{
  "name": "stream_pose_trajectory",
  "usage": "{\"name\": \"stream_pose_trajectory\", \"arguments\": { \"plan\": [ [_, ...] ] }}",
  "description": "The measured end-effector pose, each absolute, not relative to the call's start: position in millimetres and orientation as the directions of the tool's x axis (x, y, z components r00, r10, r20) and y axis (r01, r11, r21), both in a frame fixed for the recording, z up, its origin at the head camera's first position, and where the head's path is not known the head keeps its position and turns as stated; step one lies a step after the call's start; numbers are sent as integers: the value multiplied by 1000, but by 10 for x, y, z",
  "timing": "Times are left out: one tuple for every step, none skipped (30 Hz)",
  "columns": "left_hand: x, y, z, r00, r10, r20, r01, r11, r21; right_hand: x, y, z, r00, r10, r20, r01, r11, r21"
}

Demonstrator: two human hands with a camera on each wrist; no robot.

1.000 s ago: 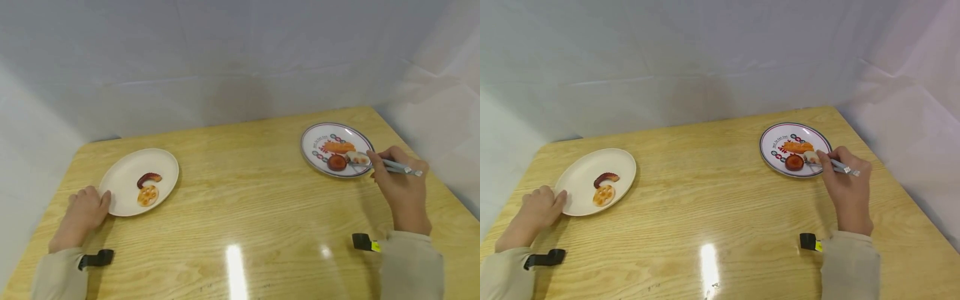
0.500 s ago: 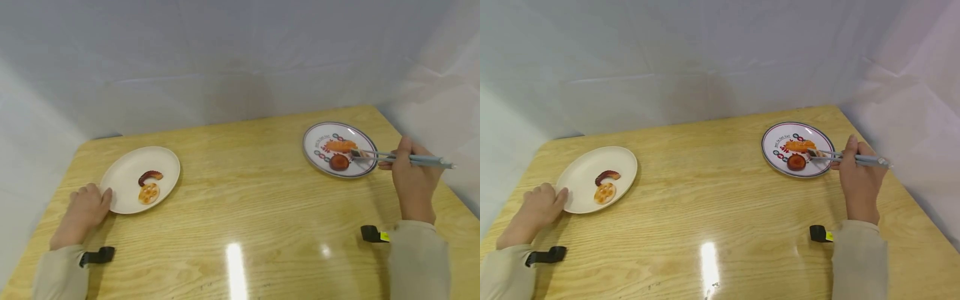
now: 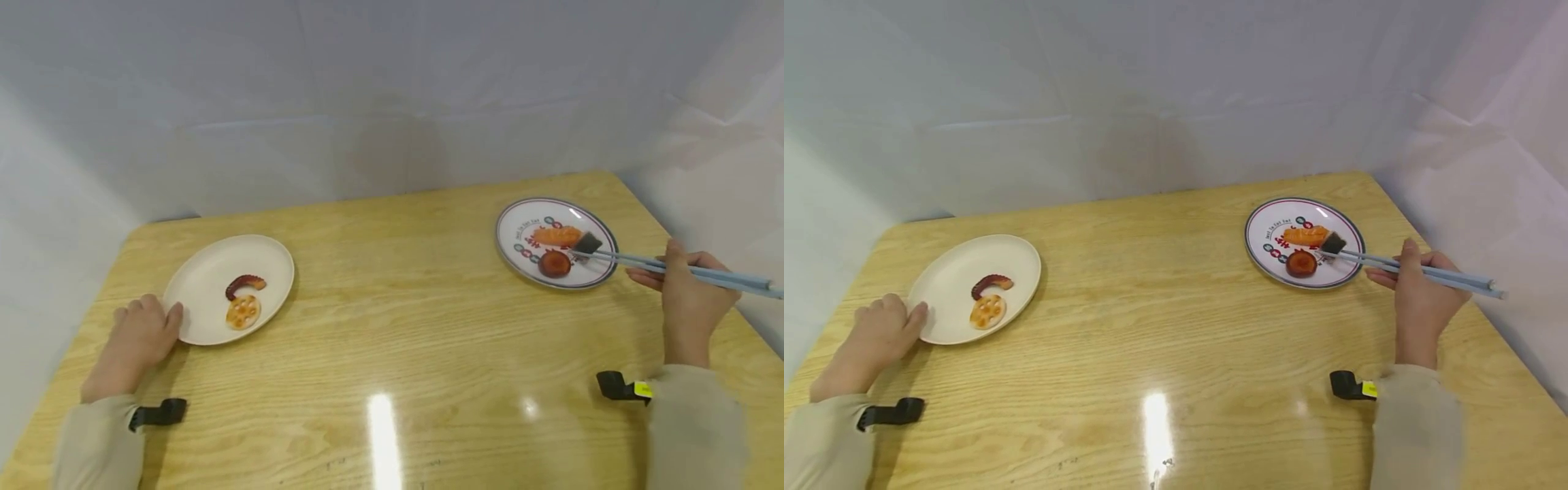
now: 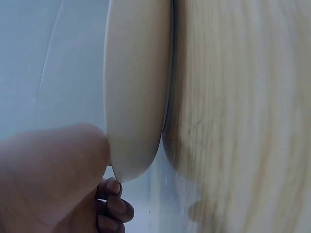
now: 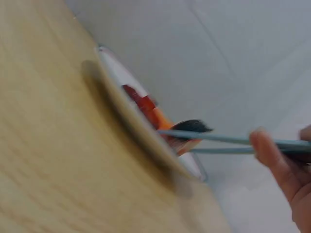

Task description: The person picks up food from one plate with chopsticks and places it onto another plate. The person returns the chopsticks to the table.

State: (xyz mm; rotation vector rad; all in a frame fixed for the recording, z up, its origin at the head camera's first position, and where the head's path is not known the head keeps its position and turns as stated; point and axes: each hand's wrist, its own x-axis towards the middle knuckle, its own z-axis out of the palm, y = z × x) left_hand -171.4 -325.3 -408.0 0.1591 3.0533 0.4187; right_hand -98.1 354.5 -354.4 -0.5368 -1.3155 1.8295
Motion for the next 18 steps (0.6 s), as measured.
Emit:
{"name": "stream_pose_trajectory", "arguments": {
  "plan": [
    [-1718, -3260, -4076, -993, 106, -47, 90, 958, 274, -986, 3540, -3582, -584, 803, 119, -374, -136, -918],
    [-1722, -3266, -4074, -993, 106, -55, 87, 958, 272, -992, 3534, -3619, -573, 809, 129, -388, -129, -913],
    [-1725, -3273, -4072, -993, 107, -59, 87, 959, 271, -996, 3530, -3650, -561, 819, 123, -404, -141, -904],
    [-1725, -3273, -4077, -992, 109, -60, 89, 959, 268, -997, 3530, -3678, -547, 830, 113, -416, -152, -897],
    [-1724, -3272, -4080, -992, 111, -60, 92, 960, 264, -999, 3531, -3700, -535, 840, 93, -431, -177, -885],
    [-1723, -3272, -4085, -993, 108, -56, 90, 960, 266, -998, 3532, -3716, -523, 850, 64, -439, -205, -875],
    [-1722, -3273, -4089, -993, 108, -52, 91, 960, 267, -1001, 3535, -3727, -514, 857, 27, -455, -246, -856],
    [-1722, -3273, -4091, -993, 108, -46, 92, 960, 266, -1003, 3541, -3736, -507, 862, -15, -465, -288, -837],
    [-1723, -3274, -4093, -993, 107, -42, 92, 959, 267, -1006, 3549, -3746, -502, 863, -57, -479, -332, -812],
    [-1725, -3272, -4093, -993, 108, -39, 94, 960, 265, -1009, 3559, -3754, -497, 862, -99, -483, -370, -793],
    [-1726, -3272, -4092, -993, 108, -43, 92, 959, 267, -1014, 3572, -3763, -491, 859, -142, -493, -409, -768],
    [-1728, -3271, -4091, -993, 107, -48, 90, 959, 268, -1018, 3589, -3774, -489, 853, -182, -507, -448, -737],
    [-1729, -3269, -4089, -993, 107, -51, 89, 959, 268, -1023, 3608, -3787, -486, 846, -220, -517, -482, -708],
    [-1728, -3266, -4085, -993, 105, -55, 87, 959, 269, -1024, 3629, -3799, -487, 833, -263, -522, -519, -677],
    [-1728, -3264, -4084, -993, 106, -54, 88, 959, 268, -1027, 3650, -3814, -486, 820, -303, -526, -552, -647],
    [-1724, -3261, -4081, -993, 104, -58, 85, 960, 267, -1030, 3671, -3831, -487, 805, -339, -528, -580, -620],
    [-1724, -3261, -4081, -993, 100, -61, 80, 960, 268, -1029, 3687, -3849, -489, 792, -365, -529, -602, -598],
    [-1725, -3260, -4082, -993, 100, -60, 80, 960, 269, -1025, 3703, -3865, -495, 780, -383, -525, -619, -584]
  ]
}}
